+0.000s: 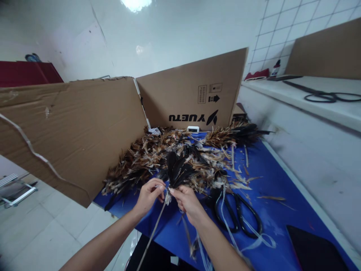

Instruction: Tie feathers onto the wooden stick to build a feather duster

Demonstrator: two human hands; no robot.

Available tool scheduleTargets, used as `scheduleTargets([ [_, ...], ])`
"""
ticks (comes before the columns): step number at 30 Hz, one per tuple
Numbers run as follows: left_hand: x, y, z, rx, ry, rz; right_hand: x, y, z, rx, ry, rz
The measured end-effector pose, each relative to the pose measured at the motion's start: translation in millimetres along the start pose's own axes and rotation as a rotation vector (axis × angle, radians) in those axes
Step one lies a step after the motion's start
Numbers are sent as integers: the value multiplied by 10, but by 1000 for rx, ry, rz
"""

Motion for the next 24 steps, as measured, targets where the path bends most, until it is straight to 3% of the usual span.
scheduleTargets([
  [11, 45, 227, -132, 174, -1, 139, -25, -27, 29, 97, -23, 17],
  [18, -14, 328, -223, 226, -38, 154, -168, -135, 70, 226, -247, 102],
  [24, -176, 367, -139, 191, 28, 94, -200, -203, -71, 259, -368, 202],
])
Point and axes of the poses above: each hand's wrist, its own x-axis away from the middle knuckle, its own y-axis out of the palm, z = x × y, the point moved 2 cm from there along -x, towards the middle knuckle, and after that the axes turned 13 degrees about -x, right-handed, at the moved point
